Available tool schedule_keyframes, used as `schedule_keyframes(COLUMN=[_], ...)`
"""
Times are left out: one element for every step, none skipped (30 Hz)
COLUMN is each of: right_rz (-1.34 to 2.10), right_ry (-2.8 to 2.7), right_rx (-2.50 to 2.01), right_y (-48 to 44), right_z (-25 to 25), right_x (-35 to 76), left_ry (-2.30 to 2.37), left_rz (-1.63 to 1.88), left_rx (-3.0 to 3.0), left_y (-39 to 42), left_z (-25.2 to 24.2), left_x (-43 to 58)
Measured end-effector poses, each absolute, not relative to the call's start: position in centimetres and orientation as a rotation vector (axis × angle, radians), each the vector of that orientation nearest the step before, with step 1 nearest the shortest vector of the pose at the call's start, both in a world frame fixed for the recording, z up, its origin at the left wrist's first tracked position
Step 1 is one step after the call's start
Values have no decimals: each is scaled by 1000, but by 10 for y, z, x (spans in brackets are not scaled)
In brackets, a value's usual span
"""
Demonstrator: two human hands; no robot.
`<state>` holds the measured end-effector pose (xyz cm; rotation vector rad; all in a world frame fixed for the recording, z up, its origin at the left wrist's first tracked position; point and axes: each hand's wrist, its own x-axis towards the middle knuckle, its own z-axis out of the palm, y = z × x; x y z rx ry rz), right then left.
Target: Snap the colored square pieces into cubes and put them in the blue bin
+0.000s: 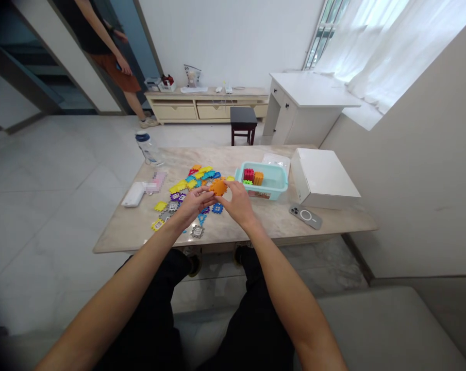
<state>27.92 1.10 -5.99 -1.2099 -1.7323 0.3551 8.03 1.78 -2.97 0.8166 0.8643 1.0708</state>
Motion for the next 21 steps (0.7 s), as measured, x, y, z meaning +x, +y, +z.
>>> schedule_keyframes(right_rz=[348,347,349,354,359,365,368,369,368,364,358,350,343,336,332,330,330,330,331,332,334], right_ry=[-1732,-1731,-1733,-1737,-1745,-1756,-1767,-1779,-1790,-1797,-1801,-1805,-1808,-1811,-1812,-1812,-1809,-1805,-1799,-1794,-1790], right_rx=[-1215,-1219,-1219,-1214,-1205,-1193,-1178,-1162,-1148,-1139,-1132,-1125,-1116,-1107,-1099,-1095,-1095,-1095,-1097,-1100,-1104], right_y=[12,12,13,14,14,14,14,14,13,13,12,12,12,12,12,12,12,12,12,11,11], right_z=[-60,-61,-61,-61,-62,-62,-62,-62,-62,-62,-61,-61,-61,-61,-61,-61,-61,-61,-61,-61,-61], right_x=[279,279,279,280,280,281,281,281,281,281,281,281,280,280,280,280,280,280,281,281,281], left_ry=[847,836,829,826,824,822,819,817,814,810,808,805,804,802,800,797,793,789,785,782,781], left_rz=[1060,1059,1063,1068,1068,1064,1057,1048,1041,1036,1032,1028,1023,1019,1016,1012,1009,1005,1000,995,992], left_rx=[820,815,805,796,794,798,805,812,817,820,822,825,830,838,849,861,873,883,892,899,906], left_y=[17,17,17,17,17,17,17,18,18,18,18,18,18,18,18,18,18,18,19,19,19], left_z=[-29,-29,-29,-29,-29,-29,-29,-30,-30,-30,-31,-31,-31,-31,-32,-32,-32,-33,-33,-33,-34], left_x=[80,81,81,81,81,81,81,81,81,81,81,80,80,80,79,79,79,78,78,77,77])
